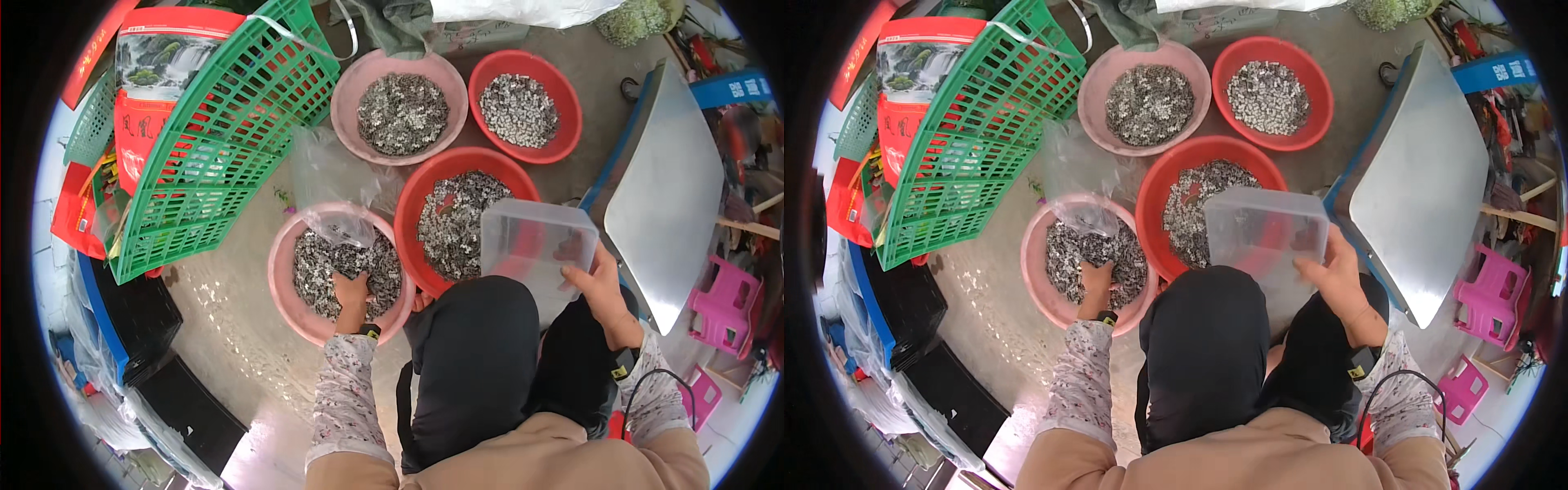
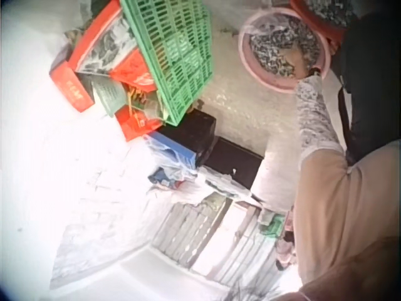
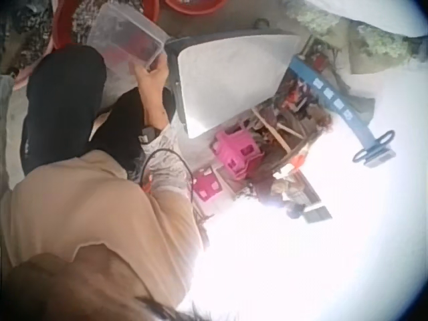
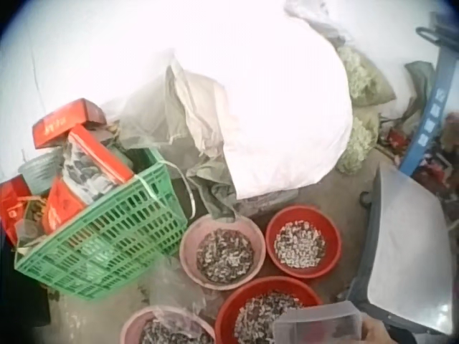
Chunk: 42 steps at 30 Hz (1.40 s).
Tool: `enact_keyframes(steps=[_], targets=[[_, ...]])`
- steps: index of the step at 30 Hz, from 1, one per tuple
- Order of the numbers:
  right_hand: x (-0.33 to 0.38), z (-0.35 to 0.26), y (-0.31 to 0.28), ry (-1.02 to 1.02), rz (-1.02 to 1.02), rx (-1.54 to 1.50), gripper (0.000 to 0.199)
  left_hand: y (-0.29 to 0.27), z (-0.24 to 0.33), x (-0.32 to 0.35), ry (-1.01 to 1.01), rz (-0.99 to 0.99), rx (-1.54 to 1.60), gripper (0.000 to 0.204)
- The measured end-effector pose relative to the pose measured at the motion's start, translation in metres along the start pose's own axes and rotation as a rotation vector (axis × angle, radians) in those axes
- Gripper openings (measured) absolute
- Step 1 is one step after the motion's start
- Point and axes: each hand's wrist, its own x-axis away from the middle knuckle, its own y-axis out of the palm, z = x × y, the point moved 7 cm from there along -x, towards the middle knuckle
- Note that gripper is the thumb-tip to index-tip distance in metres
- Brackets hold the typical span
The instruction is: Sorting and inspecting small metal hardware components into containers.
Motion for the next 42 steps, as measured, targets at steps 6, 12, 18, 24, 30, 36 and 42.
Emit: enact_keyframes(steps=[6,12,18,24,30,36,42], targets=[[-0.031,0.015,-0.018,-0.057,0.081,-0.097,0.06,-0.018,-0.007,0.0,-0.232,-0.394,0.591,0.032],[-0.055,0.034,-0.021,-0.037,0.027,-0.228,0.055,-0.045,0.027,0.061,-0.123,-0.821,0.969,0.027],[-0.069,0.046,-0.022,-0.001,-0.018,-0.183,0.056,-0.06,0.055,0.11,-0.002,-0.786,1.225,0.035],[-0.07,0.046,-0.027,-0.037,-0.034,-0.19,0.059,-0.075,0.084,0.138,0.111,-0.783,1.469,0.053],[-0.068,0.045,-0.032,-0.057,-0.059,-0.209,0.058,-0.068,0.085,0.136,0.111,-0.758,1.477,0.056],[-0.068,0.05,-0.037,-0.026,-0.003,-0.128,0.055,-0.051,0.041,0.088,0.041,-0.651,1.254,0.057],[-0.076,0.082,-0.021,0.064,-0.028,0.031,0.054,-0.053,0.005,0.058,-0.087,-0.303,0.645,0.052]])
